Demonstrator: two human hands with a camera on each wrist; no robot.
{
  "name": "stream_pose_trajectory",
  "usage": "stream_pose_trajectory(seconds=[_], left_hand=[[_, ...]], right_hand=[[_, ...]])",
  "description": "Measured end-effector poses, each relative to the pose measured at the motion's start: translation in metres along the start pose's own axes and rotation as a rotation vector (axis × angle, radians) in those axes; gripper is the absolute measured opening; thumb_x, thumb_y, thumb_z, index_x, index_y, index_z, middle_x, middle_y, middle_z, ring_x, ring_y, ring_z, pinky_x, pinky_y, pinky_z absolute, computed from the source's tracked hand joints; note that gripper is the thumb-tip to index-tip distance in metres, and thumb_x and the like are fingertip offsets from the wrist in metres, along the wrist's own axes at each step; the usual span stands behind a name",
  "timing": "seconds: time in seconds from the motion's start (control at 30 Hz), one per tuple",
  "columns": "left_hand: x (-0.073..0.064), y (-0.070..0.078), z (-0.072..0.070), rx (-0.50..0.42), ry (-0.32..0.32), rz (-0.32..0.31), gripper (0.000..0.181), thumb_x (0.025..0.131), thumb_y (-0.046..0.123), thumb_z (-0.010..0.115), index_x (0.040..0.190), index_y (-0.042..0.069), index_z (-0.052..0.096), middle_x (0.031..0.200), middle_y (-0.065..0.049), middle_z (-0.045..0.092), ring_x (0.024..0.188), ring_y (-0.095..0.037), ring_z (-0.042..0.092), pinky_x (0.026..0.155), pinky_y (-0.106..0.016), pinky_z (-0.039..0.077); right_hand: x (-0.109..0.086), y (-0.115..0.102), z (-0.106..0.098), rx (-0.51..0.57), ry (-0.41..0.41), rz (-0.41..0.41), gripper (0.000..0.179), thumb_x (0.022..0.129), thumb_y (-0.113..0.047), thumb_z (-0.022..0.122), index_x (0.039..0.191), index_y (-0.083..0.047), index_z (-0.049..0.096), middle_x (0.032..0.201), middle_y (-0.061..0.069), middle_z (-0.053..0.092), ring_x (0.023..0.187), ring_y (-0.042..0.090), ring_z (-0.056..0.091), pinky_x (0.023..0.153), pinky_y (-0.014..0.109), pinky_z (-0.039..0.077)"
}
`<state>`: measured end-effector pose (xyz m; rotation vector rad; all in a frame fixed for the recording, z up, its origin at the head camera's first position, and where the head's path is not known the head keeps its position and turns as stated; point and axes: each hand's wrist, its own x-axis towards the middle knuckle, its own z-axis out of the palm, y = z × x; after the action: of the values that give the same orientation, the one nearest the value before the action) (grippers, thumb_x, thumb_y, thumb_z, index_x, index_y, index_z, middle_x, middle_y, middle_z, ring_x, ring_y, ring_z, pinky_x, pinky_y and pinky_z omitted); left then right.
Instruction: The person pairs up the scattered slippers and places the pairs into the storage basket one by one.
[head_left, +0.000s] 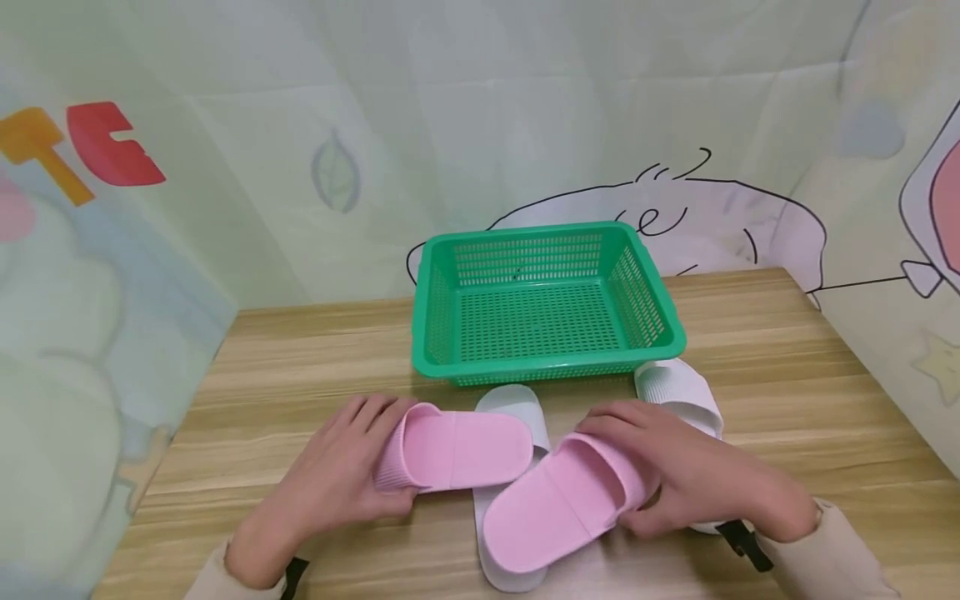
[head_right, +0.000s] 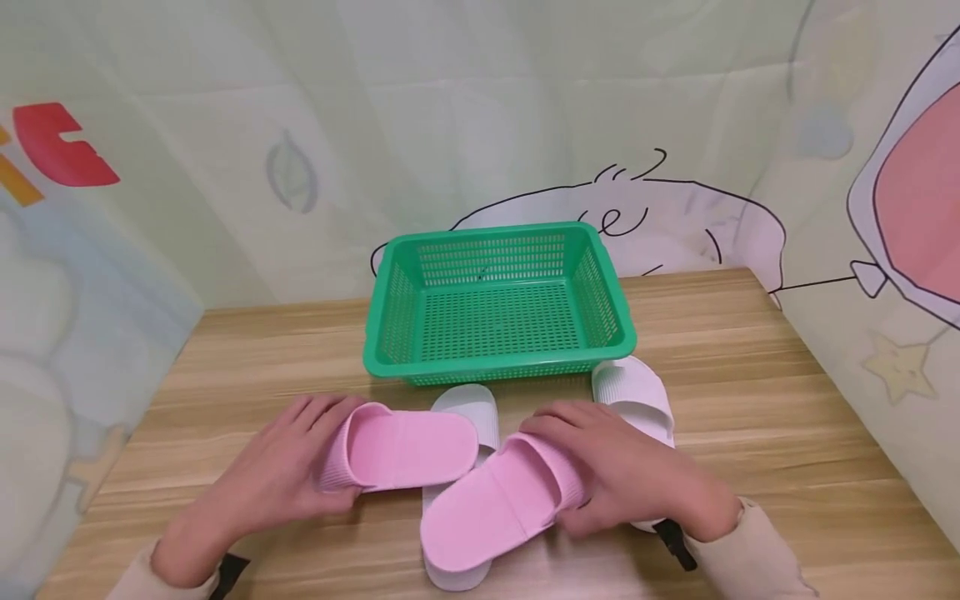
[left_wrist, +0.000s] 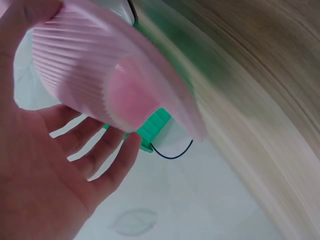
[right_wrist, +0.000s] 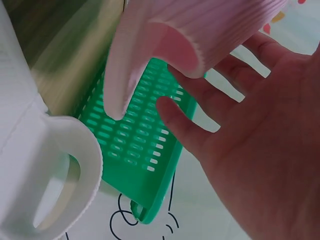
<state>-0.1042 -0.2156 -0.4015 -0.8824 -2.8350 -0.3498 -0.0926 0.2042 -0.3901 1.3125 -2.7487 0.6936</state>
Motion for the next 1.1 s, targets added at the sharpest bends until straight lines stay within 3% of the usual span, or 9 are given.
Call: stream_pose_trajectory(seconds=[0.33,0.7,1.1], left_hand=[[0.002,0.005,-0.002,-0.038,0.059,0.011,0.095,0.063,0.049,0.09,0.145,0.015,0.058,0.134,-0.009,0.061,0.122,-0.029,0.056,0.101,-0.053,0.052],[0.004,0.017,0.001,-0.079,0.132,0.085,0.1,0.061,0.052,0.091,0.147,0.016,0.056,0.133,-0.007,0.059,0.118,-0.026,0.061,0.096,-0.05,0.055],[0.008,0.028,-0.001,-0.105,0.129,0.11,0.1,0.065,0.052,0.089,0.15,0.013,0.053,0.141,-0.003,0.059,0.127,-0.022,0.055,0.102,-0.048,0.054]], right_hand=[[-0.003,-0.001,-0.016,0.08,0.062,0.029,0.093,0.064,-0.029,0.093,0.149,-0.029,0.054,0.143,-0.011,0.053,0.12,0.009,0.053,0.091,0.031,0.055],[0.002,0.006,-0.014,-0.017,0.218,0.051,0.095,0.066,-0.041,0.097,0.151,-0.027,0.056,0.141,-0.009,0.052,0.123,0.011,0.05,0.089,0.032,0.054],[0.007,0.008,-0.012,-0.052,0.288,0.047,0.095,0.065,-0.047,0.096,0.15,-0.025,0.059,0.138,-0.003,0.055,0.122,0.014,0.05,0.088,0.037,0.052]])
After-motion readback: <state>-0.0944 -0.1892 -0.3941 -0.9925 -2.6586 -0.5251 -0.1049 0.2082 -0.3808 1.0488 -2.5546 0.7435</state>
